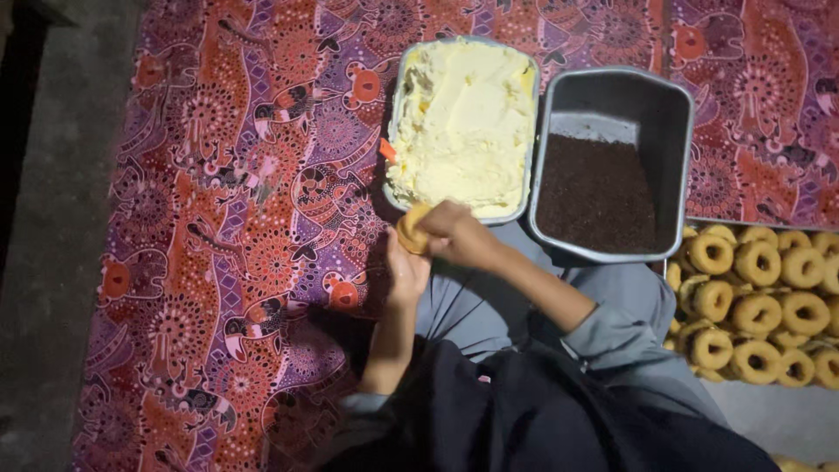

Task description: The person fills ring-shaped donuts with a white cream and then rolls them in a dark crumb topping. The person handles each donut one at a time, places the filled donuts on a metal tray, and repeats the process.

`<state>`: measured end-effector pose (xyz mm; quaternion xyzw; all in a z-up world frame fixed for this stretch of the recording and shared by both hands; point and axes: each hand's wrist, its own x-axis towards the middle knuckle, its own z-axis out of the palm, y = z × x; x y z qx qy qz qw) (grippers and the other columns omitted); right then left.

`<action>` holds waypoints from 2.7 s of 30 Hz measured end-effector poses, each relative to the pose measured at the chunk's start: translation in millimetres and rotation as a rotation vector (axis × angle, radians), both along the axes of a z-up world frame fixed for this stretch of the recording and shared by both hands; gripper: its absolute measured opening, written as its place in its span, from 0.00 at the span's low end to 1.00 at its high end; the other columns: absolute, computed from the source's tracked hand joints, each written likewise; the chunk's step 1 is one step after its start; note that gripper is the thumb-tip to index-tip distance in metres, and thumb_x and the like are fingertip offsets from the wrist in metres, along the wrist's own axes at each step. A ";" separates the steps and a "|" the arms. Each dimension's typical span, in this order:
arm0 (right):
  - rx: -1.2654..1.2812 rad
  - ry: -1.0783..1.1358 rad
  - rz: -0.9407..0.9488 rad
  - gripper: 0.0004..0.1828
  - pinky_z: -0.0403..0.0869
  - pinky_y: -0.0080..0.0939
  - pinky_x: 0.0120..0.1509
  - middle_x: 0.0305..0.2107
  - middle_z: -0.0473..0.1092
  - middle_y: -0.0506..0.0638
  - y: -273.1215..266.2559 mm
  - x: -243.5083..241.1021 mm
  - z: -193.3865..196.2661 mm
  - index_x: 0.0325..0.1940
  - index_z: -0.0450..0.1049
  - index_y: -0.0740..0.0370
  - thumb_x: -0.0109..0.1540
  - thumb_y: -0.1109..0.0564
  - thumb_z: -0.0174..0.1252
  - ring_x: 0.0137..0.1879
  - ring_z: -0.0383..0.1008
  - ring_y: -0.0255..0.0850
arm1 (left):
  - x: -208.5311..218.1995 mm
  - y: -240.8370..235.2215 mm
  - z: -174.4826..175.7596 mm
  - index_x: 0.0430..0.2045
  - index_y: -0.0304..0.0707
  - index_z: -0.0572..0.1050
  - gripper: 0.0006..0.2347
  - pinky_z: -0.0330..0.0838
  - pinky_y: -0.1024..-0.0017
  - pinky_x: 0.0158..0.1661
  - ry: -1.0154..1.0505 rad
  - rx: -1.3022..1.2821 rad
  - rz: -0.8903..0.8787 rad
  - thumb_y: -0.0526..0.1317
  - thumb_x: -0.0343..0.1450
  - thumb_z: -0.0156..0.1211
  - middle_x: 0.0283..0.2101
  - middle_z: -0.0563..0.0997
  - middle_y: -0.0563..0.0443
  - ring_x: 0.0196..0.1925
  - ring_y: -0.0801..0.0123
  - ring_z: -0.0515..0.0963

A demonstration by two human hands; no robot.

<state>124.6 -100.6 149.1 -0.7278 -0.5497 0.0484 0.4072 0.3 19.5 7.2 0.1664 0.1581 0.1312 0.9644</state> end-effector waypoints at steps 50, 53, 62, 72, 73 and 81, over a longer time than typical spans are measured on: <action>0.530 0.770 -1.080 0.10 0.69 0.42 0.51 0.40 0.75 0.52 -302.4 65.4 -83.9 0.49 0.79 0.61 0.63 0.63 0.61 0.47 0.71 0.45 | 200.3 -228.8 -9.4 0.50 0.28 0.73 0.15 0.69 0.52 0.64 0.152 0.667 -0.515 0.41 0.77 0.46 0.60 0.75 0.34 0.63 0.47 0.74; 0.166 -0.053 -0.961 0.14 0.74 0.47 0.61 0.45 0.76 0.52 -274.7 55.1 -32.2 0.47 0.80 0.59 0.57 0.63 0.64 0.56 0.73 0.52 | 191.2 -230.8 -5.4 0.60 0.31 0.68 0.18 0.69 0.53 0.63 0.121 0.021 -0.575 0.44 0.80 0.38 0.61 0.74 0.38 0.64 0.52 0.74; 0.723 1.361 -0.991 0.29 0.77 0.44 0.47 0.46 0.74 0.51 -288.7 59.8 -18.0 0.63 0.65 0.50 0.59 0.58 0.65 0.49 0.76 0.45 | 190.2 -241.5 61.0 0.57 0.39 0.69 0.16 0.70 0.48 0.60 0.269 0.215 -0.792 0.44 0.76 0.48 0.63 0.69 0.39 0.61 0.54 0.74; 1.144 0.724 -1.532 0.04 0.78 0.45 0.48 0.36 0.69 0.48 -577.0 -65.3 -102.5 0.42 0.74 0.62 0.64 0.62 0.62 0.44 0.73 0.41 | 161.9 -231.9 77.4 0.53 0.41 0.76 0.17 0.62 0.50 0.63 0.186 1.874 -0.126 0.37 0.69 0.66 0.70 0.54 0.23 0.63 0.35 0.68; 1.179 0.721 -1.623 0.04 0.79 0.44 0.45 0.35 0.71 0.48 -599.7 -74.5 -112.4 0.40 0.74 0.61 0.62 0.63 0.62 0.42 0.75 0.40 | 161.6 -231.8 73.3 0.53 0.42 0.76 0.17 0.63 0.51 0.63 0.198 1.875 -0.142 0.37 0.69 0.66 0.70 0.55 0.24 0.63 0.36 0.68; 1.166 1.074 -1.853 0.10 0.72 0.39 0.25 0.29 0.76 0.50 -653.2 -94.5 -157.8 0.44 0.78 0.63 0.60 0.59 0.63 0.26 0.74 0.39 | 162.6 -270.3 61.5 0.55 0.40 0.75 0.16 0.61 0.52 0.66 0.090 1.865 -0.205 0.36 0.71 0.65 0.71 0.52 0.26 0.65 0.35 0.66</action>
